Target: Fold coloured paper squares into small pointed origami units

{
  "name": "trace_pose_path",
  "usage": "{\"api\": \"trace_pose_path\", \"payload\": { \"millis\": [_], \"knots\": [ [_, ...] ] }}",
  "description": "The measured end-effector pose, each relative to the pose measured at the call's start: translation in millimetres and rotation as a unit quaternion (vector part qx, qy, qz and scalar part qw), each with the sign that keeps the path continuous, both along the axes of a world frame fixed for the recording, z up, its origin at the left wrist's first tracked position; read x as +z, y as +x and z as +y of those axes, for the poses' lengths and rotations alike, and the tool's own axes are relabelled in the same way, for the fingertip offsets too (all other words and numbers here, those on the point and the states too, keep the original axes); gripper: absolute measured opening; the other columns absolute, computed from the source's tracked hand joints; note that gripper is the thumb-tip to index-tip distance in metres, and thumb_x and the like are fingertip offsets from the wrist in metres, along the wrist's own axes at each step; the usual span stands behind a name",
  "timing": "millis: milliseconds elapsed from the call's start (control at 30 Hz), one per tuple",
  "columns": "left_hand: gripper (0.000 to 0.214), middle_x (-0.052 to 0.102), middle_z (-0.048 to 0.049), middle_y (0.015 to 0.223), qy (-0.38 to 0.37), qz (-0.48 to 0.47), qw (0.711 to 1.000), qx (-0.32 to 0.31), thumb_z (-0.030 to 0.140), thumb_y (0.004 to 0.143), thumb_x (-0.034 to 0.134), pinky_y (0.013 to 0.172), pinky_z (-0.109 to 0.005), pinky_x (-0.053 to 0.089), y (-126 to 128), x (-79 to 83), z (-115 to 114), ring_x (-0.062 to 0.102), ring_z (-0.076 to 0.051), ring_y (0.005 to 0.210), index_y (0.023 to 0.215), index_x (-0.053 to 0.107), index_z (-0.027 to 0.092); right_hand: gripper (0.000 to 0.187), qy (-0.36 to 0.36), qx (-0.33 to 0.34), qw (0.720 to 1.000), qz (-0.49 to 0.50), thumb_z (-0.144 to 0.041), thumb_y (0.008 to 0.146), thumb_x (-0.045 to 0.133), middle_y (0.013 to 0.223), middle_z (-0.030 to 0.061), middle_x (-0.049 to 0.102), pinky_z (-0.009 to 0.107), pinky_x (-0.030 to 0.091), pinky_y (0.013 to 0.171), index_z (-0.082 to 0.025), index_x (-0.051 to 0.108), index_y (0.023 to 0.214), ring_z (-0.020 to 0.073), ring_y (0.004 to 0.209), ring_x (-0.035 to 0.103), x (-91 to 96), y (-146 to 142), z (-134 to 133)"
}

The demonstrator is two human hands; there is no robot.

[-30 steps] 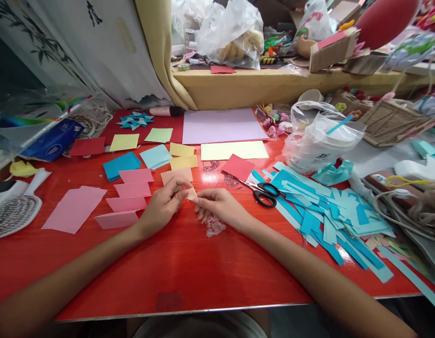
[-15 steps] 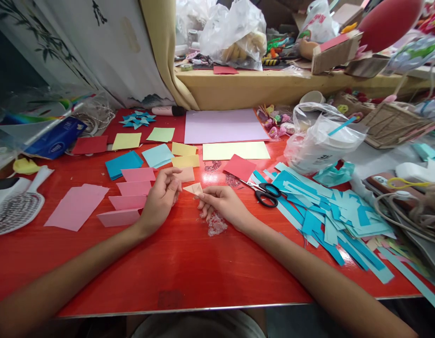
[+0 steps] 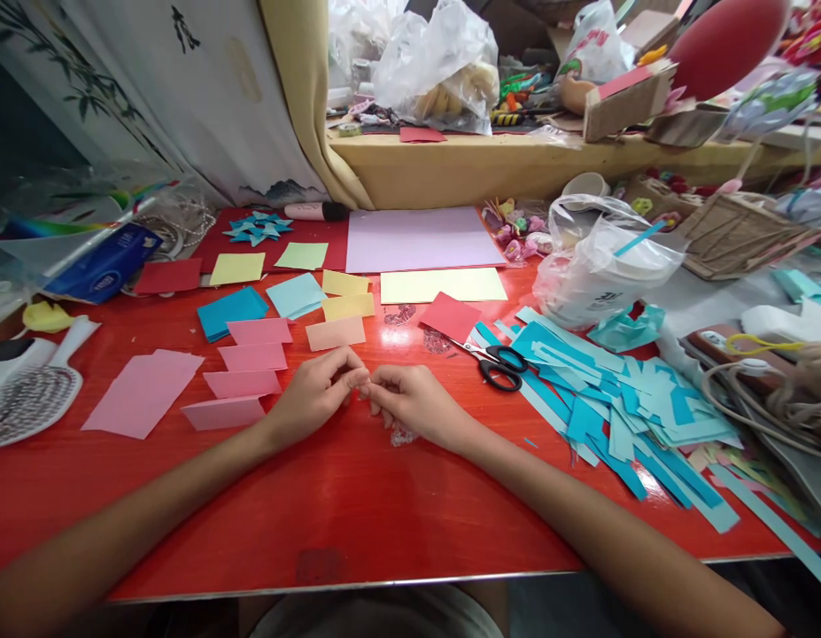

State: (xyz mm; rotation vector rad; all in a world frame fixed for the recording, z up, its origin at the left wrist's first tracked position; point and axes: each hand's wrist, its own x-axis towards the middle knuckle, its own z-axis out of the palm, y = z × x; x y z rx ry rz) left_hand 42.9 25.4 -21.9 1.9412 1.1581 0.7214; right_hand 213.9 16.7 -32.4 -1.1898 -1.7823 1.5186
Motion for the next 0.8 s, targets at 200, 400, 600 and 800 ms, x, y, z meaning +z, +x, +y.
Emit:
{"api": "trace_pose_path", "payload": {
  "millis": [200, 400, 600, 800],
  "knots": [
    [0.022, 0.052, 0.0033, 0.067, -0.043, -0.048, 0.997, 0.046, 0.035, 0.089, 0.042, 0.056, -0.022, 0.035, -0.5, 0.5, 2.7, 0.043, -0.009, 0.056, 0.079, 0.053, 0.018, 0.032, -0.014, -0.053, 0.997, 0.047, -0.042, 0.084, 0.052, 0.053, -0.0019, 0.052, 0.018, 0.036, 0.042, -0.015, 0.053, 0.067, 0.0066, 0.045, 0.049, -1.2, -2.5, 1.8],
    [0.021, 0.052, 0.0029, 0.069, -0.046, -0.064, 0.996, 0.044, 0.033, 0.089, 0.042, 0.056, -0.022, 0.035, -1.5, -1.9, 5.0, 0.042, -0.008, 0.054, 0.084, 0.056, 0.018, 0.029, -0.029, -0.083, 0.994, 0.058, -0.041, 0.082, 0.055, 0.058, -0.0007, 0.056, 0.019, 0.038, 0.044, -0.015, 0.054, 0.069, 0.0074, 0.046, 0.051, -0.5, -4.1, 3.0],
    [0.017, 0.051, 0.0032, 0.063, -0.037, -0.076, 0.996, 0.019, 0.027, 0.09, 0.041, 0.058, -0.022, 0.038, -3.2, -4.1, 5.4, 0.047, -0.008, 0.054, 0.086, 0.055, 0.018, 0.029, -0.017, -0.093, 0.994, 0.055, -0.041, 0.082, 0.055, 0.052, -0.0021, 0.054, 0.018, 0.034, 0.039, -0.015, 0.055, 0.069, 0.0067, 0.042, 0.048, -1.1, -3.1, 2.8],
    [0.017, 0.052, 0.0037, 0.065, -0.078, -0.113, 0.988, 0.064, 0.03, 0.092, 0.036, 0.058, -0.023, 0.042, -1.6, -5.5, 5.2, 0.052, -0.009, 0.052, 0.096, 0.048, 0.02, 0.03, -0.001, -0.09, 0.995, 0.045, -0.041, 0.082, 0.055, 0.052, -0.0019, 0.053, 0.018, 0.033, 0.038, -0.015, 0.053, 0.067, 0.0069, 0.042, 0.048, -0.2, -2.5, 2.4]
  ]
}}
